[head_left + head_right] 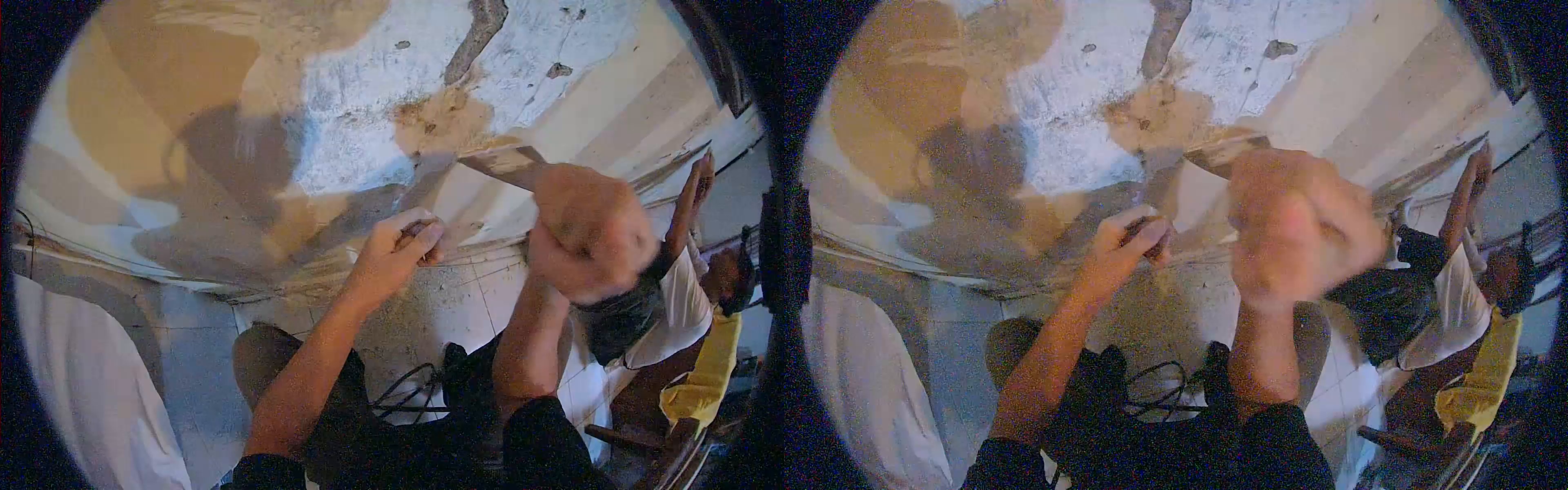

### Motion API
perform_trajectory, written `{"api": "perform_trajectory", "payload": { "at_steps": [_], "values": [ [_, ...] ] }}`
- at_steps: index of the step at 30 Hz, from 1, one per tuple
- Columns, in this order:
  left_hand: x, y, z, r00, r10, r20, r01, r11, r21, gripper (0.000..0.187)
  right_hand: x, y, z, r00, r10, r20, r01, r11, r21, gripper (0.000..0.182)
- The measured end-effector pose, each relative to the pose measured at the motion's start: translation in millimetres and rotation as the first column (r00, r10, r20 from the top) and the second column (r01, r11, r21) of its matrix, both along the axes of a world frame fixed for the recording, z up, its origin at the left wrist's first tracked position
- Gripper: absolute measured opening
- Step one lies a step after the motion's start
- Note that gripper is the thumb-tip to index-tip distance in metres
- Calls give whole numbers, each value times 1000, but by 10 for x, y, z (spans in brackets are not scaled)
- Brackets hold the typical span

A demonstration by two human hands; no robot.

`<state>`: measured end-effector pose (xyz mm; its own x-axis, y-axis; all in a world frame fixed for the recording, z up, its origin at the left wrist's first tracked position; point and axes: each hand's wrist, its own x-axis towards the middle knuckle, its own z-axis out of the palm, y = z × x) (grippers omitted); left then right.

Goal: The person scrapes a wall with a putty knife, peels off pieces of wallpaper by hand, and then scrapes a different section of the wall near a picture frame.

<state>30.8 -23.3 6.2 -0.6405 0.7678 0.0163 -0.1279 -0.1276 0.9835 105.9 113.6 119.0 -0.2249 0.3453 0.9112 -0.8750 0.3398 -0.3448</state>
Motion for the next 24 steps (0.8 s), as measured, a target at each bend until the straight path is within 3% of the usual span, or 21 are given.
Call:
{"api": "perform_trajectory", "payload": {
  "at_steps": [1, 2, 3, 4, 5, 6, 10, 12, 15, 16, 17, 19, 20, 24],
  "values": [
    [-9, 0, -19, 1000, 4, 7, -4, 1000, -3, 21, 43, 79, -9, 975, 218, -51, -216, 976, 40, 33],
    [0, 4, -42, 1000, 0, -14, 0, 1000, 11, 20, 70, 382, 1, 725, 689, -3, -665, 700, 258, 34],
    [4, 0, -54, 999, -6, -38, 7, 1000, 23, 20, 47, 319, -23, 722, 692, -2, -669, 700, 250, 34],
    [2, 4, -71, 999, -5, -37, 6, 1000, 21, 20, -13, 199, -37, 893, 449, -13, -439, 878, 190, 34],
    [1, 9, -85, 1000, -1, -19, 1, 1000, 11, 21, -61, 75, -41, 986, 164, -7, -162, 978, 131, 34],
    [-10, 23, -83, 1000, 1, -5, -1, 1000, 1, 23, -80, 24, -32, 990, -138, 13, 137, 988, 76, 34],
    [-25, 54, -100, 999, -4, -54, 5, 1000, 22, 23, -27, 161, -35, 983, -183, 15, 179, 974, 137, 36],
    [11, 72, -69, 999, -12, 35, 10, 998, 55, 20, -42, 224, -56, 992, -120, 29, 115, 986, 120, 36],
    [-7, 63, -66, 999, -26, -30, 27, 998, 48, 20, 22, 324, 16, 998, -57, 14, 55, 993, 107, 37],
    [-42, 82, -56, 999, -30, -42, 33, 998, 57, 20, 118, 503, 123, 956, 221, 193, -266, 930, 252, 29],
    [-40, 79, -68, 998, -31, -49, 34, 998, 53, 20, 176, 545, 71, 958, 215, 191, -260, 930, 259, 29],
    [-29, 69, -106, 999, -32, -39, 33, 999, 39, 20, 231, 525, -3, 981, 195, 7, -194, 972, 134, 25],
    [-19, 64, -103, 999, -41, -24, 42, 998, 39, 20, 222, 536, -41, 980, 198, 11, -198, 971, 134, 25],
    [-38, 106, -69, 999, -37, -18, 37, 999, -8, 21, 150, 671, -320, 940, -300, 160, 280, 950, 135, 15]
  ]
}}
